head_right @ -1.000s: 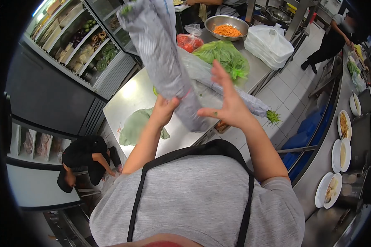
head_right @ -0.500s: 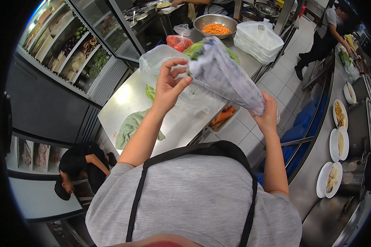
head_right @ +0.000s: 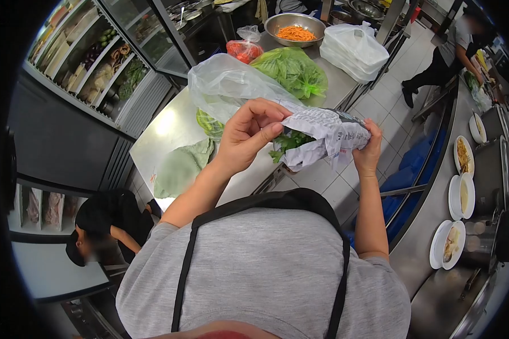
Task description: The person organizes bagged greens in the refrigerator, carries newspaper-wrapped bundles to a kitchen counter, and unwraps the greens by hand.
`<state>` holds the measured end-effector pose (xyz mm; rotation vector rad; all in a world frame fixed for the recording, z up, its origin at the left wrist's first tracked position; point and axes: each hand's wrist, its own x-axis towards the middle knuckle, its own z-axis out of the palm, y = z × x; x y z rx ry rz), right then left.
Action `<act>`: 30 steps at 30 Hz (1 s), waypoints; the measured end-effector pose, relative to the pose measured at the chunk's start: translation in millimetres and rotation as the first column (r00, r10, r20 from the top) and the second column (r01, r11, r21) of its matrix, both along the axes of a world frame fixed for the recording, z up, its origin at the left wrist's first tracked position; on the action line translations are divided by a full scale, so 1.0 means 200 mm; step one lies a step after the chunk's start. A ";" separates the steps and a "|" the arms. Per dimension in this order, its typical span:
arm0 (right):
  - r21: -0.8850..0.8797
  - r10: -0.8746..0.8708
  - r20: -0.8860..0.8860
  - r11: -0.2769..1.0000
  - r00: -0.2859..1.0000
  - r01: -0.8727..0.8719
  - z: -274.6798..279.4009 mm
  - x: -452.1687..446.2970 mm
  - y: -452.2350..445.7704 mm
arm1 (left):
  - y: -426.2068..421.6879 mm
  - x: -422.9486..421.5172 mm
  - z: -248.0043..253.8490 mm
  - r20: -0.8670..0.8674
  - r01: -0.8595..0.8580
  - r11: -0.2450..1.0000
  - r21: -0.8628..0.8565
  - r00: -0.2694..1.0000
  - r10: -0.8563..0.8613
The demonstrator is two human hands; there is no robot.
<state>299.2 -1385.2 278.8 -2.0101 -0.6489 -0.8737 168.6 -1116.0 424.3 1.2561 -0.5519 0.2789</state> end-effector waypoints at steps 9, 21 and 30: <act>0.033 0.020 -0.009 0.999 1.000 -0.020 0.01 0.00 0.03 | 0.07 -0.04 0.04 0.034 -0.039 0.982 0.183 0.999 0.034; 0.023 0.001 -0.044 1.000 0.999 0.000 0.08 -0.03 0.05 | 0.11 -0.06 0.08 0.257 -0.322 0.790 0.521 0.942 0.214; -0.103 -0.048 0.025 0.993 0.999 0.050 0.14 -0.06 0.02 | 0.13 -0.06 0.07 0.272 -0.428 0.679 0.597 0.904 0.331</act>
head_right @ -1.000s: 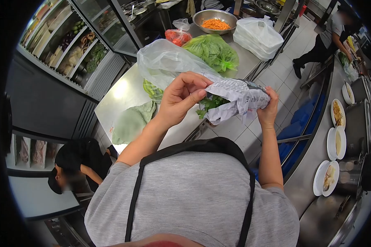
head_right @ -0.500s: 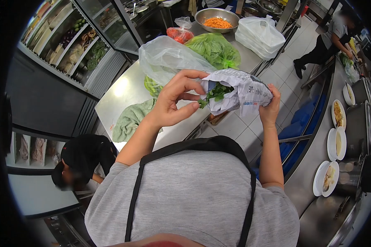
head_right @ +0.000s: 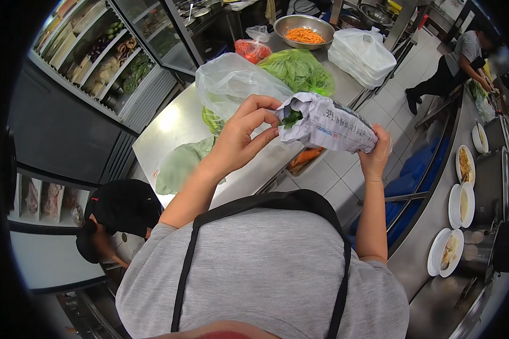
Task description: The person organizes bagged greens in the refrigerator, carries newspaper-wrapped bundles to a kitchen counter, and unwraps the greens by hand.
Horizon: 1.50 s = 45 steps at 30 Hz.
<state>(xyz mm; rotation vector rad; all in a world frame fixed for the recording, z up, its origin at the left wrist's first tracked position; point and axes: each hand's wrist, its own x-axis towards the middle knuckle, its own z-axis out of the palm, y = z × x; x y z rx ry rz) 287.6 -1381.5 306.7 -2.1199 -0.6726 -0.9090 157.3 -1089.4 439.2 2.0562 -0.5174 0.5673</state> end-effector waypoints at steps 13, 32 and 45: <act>0.104 -0.184 -0.068 0.976 0.981 0.190 0.01 0.03 -0.26 | 0.01 -0.26 0.39 0.313 0.475 0.859 -0.190 0.859 -0.406; 0.168 -0.240 -0.144 0.950 0.960 0.263 0.04 0.04 -0.25 | -0.16 -0.34 0.57 0.673 0.504 0.850 -0.156 0.684 -0.282; 0.122 -0.316 -0.084 0.938 0.945 0.324 0.06 -0.04 -0.32 | -0.17 -0.33 0.56 0.658 0.545 0.825 -0.148 0.677 -0.329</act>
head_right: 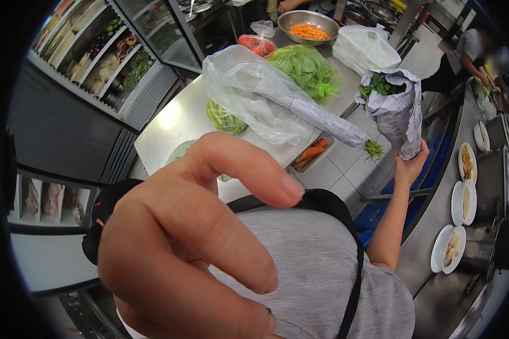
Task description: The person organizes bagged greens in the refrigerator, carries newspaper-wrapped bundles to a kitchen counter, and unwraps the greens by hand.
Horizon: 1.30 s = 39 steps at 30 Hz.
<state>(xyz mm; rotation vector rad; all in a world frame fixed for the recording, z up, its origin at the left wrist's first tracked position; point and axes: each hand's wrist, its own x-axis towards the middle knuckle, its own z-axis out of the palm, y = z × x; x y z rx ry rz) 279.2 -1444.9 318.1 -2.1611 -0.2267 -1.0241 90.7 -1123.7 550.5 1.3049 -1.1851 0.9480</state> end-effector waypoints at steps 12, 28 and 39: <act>0.000 -0.172 -0.067 0.985 0.983 0.172 0.01 -0.26 -0.27 | 0.03 0.23 0.01 0.064 0.135 0.987 0.083 0.988 -0.140; 0.142 -0.106 -0.079 0.983 0.991 0.116 -0.08 -0.02 -0.25 | -0.20 0.78 -1.02 -0.440 0.108 0.616 0.780 0.796 0.416; 0.198 -0.030 -0.111 0.979 0.993 0.052 -0.08 0.07 -0.17 | 0.30 1.12 -1.42 0.304 -0.307 -0.191 0.932 0.379 0.874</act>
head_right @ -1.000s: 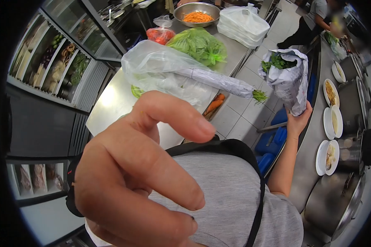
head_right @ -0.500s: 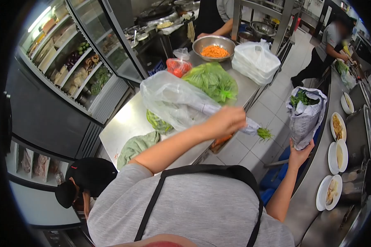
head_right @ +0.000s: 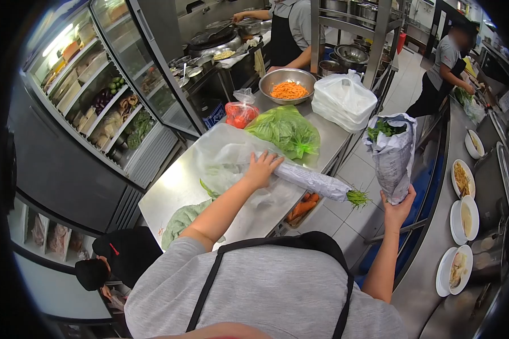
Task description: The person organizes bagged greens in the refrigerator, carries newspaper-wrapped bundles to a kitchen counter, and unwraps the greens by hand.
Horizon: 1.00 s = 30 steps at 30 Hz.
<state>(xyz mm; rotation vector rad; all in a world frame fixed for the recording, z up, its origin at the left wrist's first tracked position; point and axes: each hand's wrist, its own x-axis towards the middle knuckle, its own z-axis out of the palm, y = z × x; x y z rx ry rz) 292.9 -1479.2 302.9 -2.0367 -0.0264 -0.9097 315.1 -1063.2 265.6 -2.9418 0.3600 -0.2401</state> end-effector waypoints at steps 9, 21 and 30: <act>-0.045 -0.097 -0.021 0.994 0.995 0.096 0.03 -0.08 -0.02 | 0.01 0.08 0.10 0.029 0.101 0.994 -0.052 0.995 -0.100; 0.036 -0.126 -0.059 0.991 0.990 0.128 0.07 -0.10 -0.11 | 0.52 0.14 0.40 0.097 -0.008 0.998 -0.069 0.995 0.015; 0.210 0.174 -0.071 0.965 0.982 -0.156 0.16 0.11 0.06 | -0.34 0.09 0.98 -0.061 0.296 0.429 -0.853 0.760 -0.647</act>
